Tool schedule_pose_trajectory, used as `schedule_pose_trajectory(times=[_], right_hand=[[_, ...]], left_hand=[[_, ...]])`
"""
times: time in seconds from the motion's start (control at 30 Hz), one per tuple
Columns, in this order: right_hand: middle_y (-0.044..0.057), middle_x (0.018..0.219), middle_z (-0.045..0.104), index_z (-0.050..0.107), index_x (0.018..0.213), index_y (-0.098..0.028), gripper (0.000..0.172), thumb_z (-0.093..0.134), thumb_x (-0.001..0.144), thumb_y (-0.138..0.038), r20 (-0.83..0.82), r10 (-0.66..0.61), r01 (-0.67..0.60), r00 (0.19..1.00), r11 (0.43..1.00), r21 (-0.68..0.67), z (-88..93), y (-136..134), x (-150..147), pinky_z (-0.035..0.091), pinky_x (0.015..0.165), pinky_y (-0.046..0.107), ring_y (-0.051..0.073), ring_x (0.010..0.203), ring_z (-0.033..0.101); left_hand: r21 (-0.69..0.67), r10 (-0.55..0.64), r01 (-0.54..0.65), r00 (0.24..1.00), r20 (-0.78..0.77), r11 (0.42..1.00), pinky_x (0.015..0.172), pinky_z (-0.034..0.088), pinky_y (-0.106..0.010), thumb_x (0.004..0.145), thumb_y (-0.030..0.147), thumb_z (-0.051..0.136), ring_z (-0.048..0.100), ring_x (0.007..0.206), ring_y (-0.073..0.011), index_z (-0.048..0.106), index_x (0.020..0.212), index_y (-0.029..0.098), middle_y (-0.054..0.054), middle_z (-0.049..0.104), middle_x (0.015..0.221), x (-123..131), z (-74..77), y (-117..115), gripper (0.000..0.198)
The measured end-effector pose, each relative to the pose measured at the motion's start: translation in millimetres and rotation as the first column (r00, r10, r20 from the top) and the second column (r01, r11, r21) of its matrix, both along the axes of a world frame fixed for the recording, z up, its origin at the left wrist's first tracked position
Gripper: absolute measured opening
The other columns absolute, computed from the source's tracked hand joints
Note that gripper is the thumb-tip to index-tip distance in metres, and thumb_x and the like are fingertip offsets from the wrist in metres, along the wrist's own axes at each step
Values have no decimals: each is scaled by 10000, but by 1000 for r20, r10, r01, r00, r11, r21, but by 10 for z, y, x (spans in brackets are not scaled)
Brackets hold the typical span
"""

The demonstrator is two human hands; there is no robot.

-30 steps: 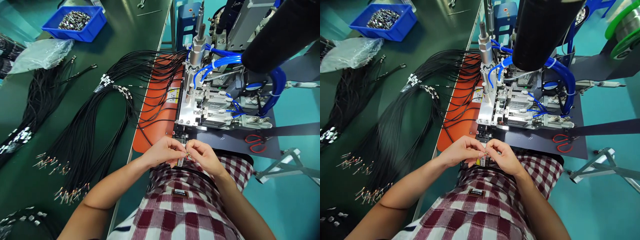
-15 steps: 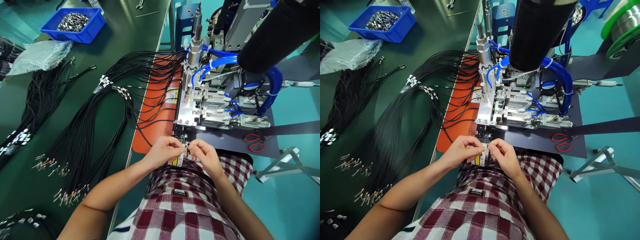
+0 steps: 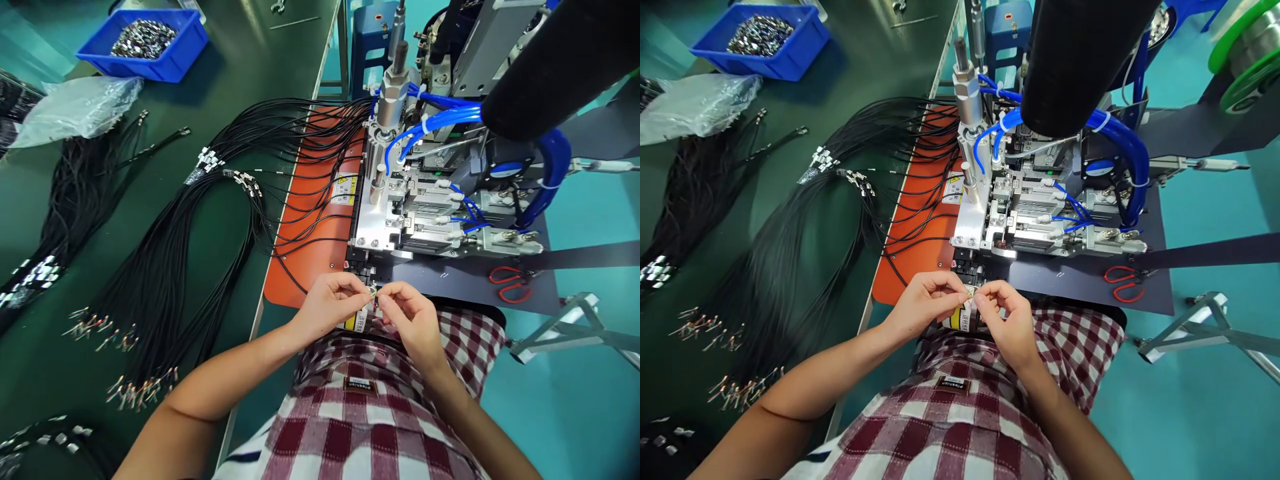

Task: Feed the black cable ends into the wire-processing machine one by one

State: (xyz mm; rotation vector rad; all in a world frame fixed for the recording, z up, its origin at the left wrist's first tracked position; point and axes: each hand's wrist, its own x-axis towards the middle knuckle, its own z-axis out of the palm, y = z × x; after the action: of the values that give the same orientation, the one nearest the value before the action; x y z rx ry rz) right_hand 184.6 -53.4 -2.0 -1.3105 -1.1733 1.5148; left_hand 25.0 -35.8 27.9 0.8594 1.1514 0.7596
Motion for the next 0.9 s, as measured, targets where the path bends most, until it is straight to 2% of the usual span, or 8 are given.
schedule_pose_trajectory(times=[0.53, 0.77, 0.9], right_hand=[[-48, 605, 502, 590, 752, -188, 94, 633, 813, -244, -103, -95, 88, 990, 993, -72, -46, -17, -102, 374, 501, 218, 82, 508, 429], [-44, 616, 514, 581, 756, -190, 98, 619, 822, -251, -81, -97, 95, 992, 995, -33, -30, -42, -96, 385, 514, 229, 87, 509, 453], [-36, 634, 534, 597, 779, -186, 98, 619, 826, -269, -78, -70, 66, 994, 996, -58, -4, -14, -76, 396, 520, 228, 91, 524, 475]], left_hand=[[-10, -2, 2, 1000, 7, 1000, 392, 254, -176, 731, 300, 686, 349, 401, -43, 587, 692, 119, 59, 444, 482, -1, -30, -8, 210], [-6, 16, -16, 1000, 10, 1000, 390, 274, -180, 730, 293, 686, 364, 398, -46, 593, 685, 118, 52, 460, 483, -7, -25, 4, 203], [-15, -5, 5, 1000, 0, 1000, 394, 264, -179, 731, 295, 683, 350, 395, -46, 591, 695, 115, 64, 438, 453, -7, -12, 4, 205]])
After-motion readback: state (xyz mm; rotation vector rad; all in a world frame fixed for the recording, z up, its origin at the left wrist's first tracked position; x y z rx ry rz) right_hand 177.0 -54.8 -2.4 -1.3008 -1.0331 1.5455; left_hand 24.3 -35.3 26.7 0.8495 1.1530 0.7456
